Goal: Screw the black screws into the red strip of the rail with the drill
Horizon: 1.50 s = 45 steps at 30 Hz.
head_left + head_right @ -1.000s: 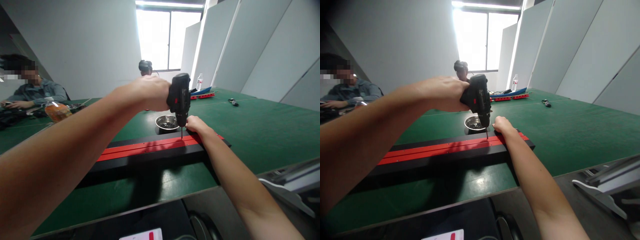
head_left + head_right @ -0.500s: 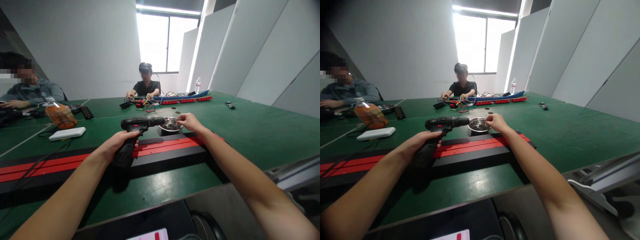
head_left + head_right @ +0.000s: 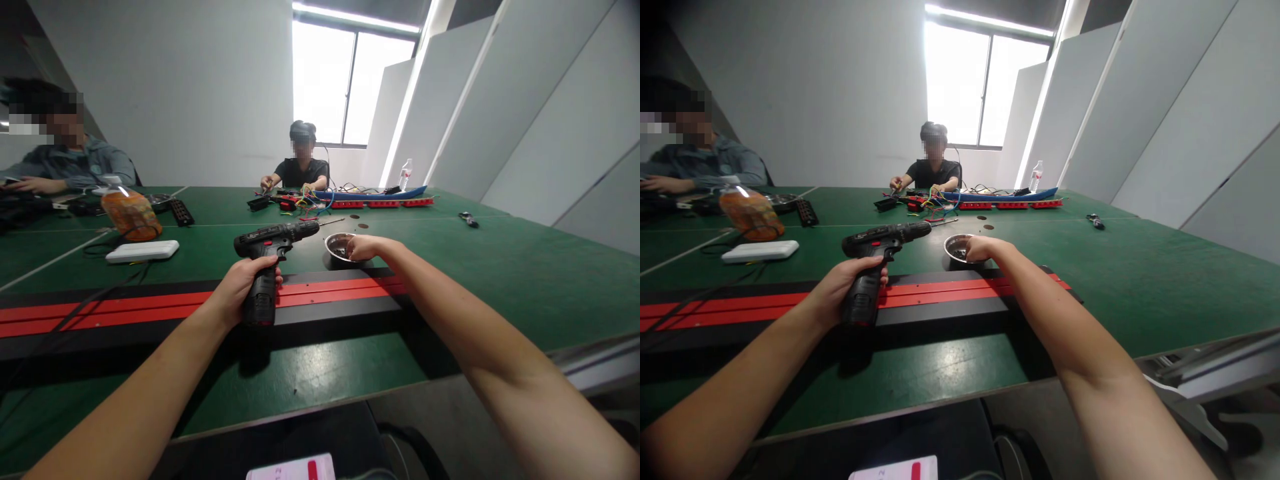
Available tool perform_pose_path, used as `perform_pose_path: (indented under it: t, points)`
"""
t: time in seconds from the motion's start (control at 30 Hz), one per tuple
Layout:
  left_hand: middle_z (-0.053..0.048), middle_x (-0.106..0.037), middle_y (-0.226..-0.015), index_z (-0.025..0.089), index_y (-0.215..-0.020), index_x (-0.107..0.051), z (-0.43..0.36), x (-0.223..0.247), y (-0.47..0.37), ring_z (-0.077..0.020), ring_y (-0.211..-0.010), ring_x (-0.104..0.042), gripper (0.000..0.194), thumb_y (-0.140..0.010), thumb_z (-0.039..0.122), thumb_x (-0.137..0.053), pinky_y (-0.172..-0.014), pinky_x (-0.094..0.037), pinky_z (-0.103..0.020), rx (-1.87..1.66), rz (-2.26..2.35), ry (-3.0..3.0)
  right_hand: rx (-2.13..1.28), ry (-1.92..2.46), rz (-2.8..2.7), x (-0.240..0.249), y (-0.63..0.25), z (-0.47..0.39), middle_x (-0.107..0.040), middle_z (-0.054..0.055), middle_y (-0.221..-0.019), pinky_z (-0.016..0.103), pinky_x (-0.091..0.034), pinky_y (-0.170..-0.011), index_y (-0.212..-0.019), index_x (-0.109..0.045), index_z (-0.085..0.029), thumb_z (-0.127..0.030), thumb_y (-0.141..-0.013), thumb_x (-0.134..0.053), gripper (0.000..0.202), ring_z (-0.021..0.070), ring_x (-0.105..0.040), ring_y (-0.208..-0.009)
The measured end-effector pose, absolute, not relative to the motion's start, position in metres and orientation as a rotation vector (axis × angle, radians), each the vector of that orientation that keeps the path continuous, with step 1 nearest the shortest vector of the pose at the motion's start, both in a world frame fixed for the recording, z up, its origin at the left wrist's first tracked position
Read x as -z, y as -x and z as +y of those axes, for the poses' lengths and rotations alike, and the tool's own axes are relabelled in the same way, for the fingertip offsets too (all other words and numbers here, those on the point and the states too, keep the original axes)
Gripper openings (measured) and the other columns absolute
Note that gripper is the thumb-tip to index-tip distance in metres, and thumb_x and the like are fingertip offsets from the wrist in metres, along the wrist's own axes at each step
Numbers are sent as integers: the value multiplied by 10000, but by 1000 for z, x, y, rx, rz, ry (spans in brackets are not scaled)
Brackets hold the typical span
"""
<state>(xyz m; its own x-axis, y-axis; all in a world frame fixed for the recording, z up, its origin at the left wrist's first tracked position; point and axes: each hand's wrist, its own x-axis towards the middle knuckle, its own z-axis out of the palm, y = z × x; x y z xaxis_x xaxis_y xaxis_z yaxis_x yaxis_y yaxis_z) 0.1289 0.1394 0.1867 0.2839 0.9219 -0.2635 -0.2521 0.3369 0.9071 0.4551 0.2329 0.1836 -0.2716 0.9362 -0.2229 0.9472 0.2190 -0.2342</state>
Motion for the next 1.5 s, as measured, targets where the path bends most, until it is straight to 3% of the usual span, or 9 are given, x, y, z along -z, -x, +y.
perform_pose_path:
  t: [0.13,0.33,0.57,0.83,1.03,1.23,1.5]
  points:
    - [-75,-686,-726,98,-852,-654,141,-185,-129,-143,-560,-652,208,-739,240,-755,-527,-555,-235,-963,936,-905,549,-1905,2453,-182,-451,232,-742,20,-896,214,-469,-699,-987,-769,-253,-63,-618,-658,430,217,-674,-846]
    - [-89,-683,-699,96,-834,-646,135,-189,-130,-149,-544,-645,194,-757,248,-737,-504,-542,-234,-941,952,-940,294,-2028,2384,-176,-449,233,-720,70,-818,251,-446,-701,-761,-763,-182,-214,-757,-670,98,227,-655,-825]
    - [-89,-681,-735,85,-848,-654,134,-189,-130,-141,-589,-652,194,-770,244,-735,-551,-562,-226,-930,947,-968,298,-2360,2276,-177,-449,232,-657,75,-681,266,-391,-566,-771,-739,-148,-402,-879,-554,332,173,-593,-604]
    - [-92,-685,-764,85,-868,-652,132,-191,-131,-142,-611,-664,165,-786,211,-720,-584,-584,-224,-928,954,-990,310,-2432,2490,-179,-453,216,-664,50,-695,242,-382,-545,-809,-724,-147,-424,-824,-659,285,137,-568,-581]
    - [-101,-683,-759,74,-855,-649,132,-192,-131,-147,-615,-671,182,-798,234,-715,-600,-584,-222,-902,963,-1024,671,-2492,2707,-165,-471,211,-702,54,-752,255,-416,-570,-799,-749,-150,-342,-691,-770,222,160,-603,-642]
    - [-89,-683,-758,87,-855,-642,134,-188,-130,-152,-626,-678,178,-790,233,-721,-588,-576,-221,-909,957,-1044,1223,-2575,2905,-159,-481,196,-692,79,-767,272,-414,-556,-868,-747,-130,-533,-683,-772,444,165,-574,-643]
    - [-87,-685,-742,85,-845,-652,130,-190,-132,-166,-612,-688,164,-794,228,-712,-567,-579,-234,-921,1011,-1029,1172,-2661,3089,-161,-469,187,-610,34,-648,275,-377,-570,-702,-675,-142,-668,-741,-662,527,128,-495,-581]
